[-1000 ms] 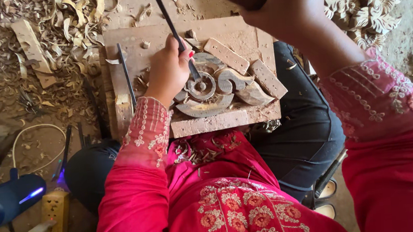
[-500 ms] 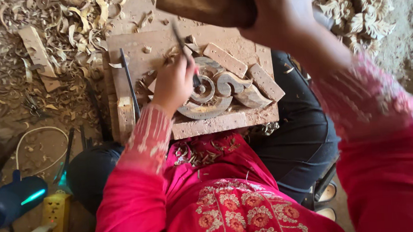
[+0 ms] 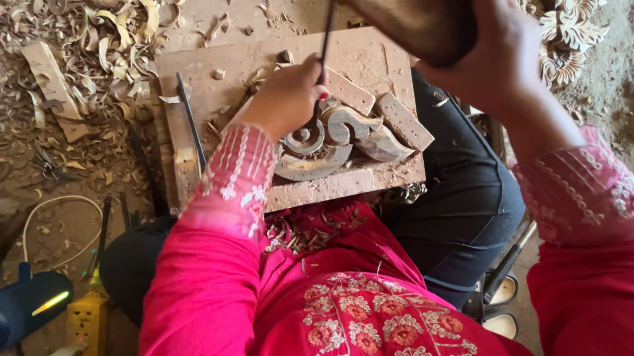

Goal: The person is carving a decorative wooden piece using a chisel and a wooden mallet. They repeatedly strike the chisel to shape the wood, which is clamped to a workbench. The person occasionally adjusts the chisel and the wood piece to continue the carving process.

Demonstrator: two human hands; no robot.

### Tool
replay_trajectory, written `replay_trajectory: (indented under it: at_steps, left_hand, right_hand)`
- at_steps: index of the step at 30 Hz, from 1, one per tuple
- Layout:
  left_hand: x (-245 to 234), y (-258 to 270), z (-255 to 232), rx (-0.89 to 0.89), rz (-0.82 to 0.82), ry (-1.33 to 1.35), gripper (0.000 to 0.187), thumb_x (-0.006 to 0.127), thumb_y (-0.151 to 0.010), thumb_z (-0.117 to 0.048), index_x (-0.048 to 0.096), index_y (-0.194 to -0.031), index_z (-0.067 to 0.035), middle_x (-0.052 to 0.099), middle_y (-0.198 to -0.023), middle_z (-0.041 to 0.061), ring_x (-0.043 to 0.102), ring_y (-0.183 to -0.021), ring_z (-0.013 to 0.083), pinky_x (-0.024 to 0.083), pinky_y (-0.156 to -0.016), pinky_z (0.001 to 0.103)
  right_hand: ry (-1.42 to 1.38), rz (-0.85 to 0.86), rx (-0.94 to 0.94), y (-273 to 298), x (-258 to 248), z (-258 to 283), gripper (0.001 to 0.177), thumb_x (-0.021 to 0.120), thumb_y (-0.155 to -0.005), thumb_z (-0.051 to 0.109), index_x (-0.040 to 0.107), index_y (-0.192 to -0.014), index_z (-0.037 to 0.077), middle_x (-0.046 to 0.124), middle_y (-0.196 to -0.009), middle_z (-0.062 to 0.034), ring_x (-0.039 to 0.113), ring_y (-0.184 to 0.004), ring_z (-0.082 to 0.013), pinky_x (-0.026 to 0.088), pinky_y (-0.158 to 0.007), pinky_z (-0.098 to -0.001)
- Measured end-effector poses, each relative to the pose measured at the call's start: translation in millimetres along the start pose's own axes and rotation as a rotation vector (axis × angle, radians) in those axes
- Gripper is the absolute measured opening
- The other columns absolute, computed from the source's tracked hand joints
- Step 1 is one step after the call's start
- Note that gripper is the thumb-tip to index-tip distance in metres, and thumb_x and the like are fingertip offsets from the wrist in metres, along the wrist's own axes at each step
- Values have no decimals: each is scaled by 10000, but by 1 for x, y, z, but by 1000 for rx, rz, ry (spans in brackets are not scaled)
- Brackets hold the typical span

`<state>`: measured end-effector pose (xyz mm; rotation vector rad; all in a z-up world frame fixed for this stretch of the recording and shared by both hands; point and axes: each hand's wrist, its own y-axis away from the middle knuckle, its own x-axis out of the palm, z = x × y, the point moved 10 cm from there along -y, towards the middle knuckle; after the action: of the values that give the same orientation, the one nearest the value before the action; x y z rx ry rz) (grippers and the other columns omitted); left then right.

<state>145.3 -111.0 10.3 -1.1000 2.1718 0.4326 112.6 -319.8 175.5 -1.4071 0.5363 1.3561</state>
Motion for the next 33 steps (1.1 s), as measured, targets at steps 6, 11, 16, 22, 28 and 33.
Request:
replay_trajectory:
  at_steps: [6, 11, 16, 22, 28, 33]
  left_hand:
    - [29, -28, -16, 59, 277, -153, 189, 683, -936, -158, 610, -1078, -55, 722, -864, 150, 720, -800, 318, 552, -722, 436]
    - [30, -29, -31, 106, 317, -143, 194, 719, -871, -123, 648, -1046, -80, 738, -824, 143, 722, -807, 323, 536, -703, 446]
    - [26, -22, -30, 11, 343, -56, 105, 640, -940, -141, 638, -1024, -77, 756, -818, 96, 754, -792, 259, 560, -713, 416]
    - [10, 20, -19, 15, 170, 216, 217, 632, -1067, -259, 601, -1232, -123, 757, -946, 89, 717, -845, 208, 524, -713, 369]
    - [-79, 146, 29, -110, -406, 292, 215, 603, -1107, -128, 615, -1313, -71, 733, -1087, 46, 691, -931, 119, 549, -769, 296]
    - [-106, 214, 67, -680, -620, -116, 293, 765, -971, -381, 739, -1035, -97, 727, -900, 151, 693, -789, 323, 509, -658, 428]
  right_hand:
    - [-225, -177, 79, 36, -20, -27, 976, 879, -830, 170, 270, -1584, 63, 539, -1505, -176, 579, -1383, -348, 500, -1220, -433]
    - [194, 118, 194, 55, 5, -44, 976, 951, -737, 270, 418, -1540, 113, 628, -1420, -196, 677, -1159, -384, 551, -881, -495]
    - [106, 5, 247, 72, 0, -46, 998, 948, -780, 316, 395, -1568, 51, 599, -1457, -217, 666, -1257, -383, 571, -1022, -472]
    - [-186, -28, 374, 116, -7, -32, 1063, 966, -757, 266, 366, -1601, 27, 610, -1422, -203, 645, -1317, -338, 534, -1116, -424]
    - [-309, 43, 565, 172, 6, -17, 1146, 976, -615, 194, 386, -1572, -27, 582, -1432, -243, 576, -1332, -337, 461, -1131, -412]
    - [-328, 223, 613, 195, 39, 20, 1112, 939, -573, 248, 418, -1536, 54, 631, -1370, -201, 630, -1260, -313, 495, -1053, -400]
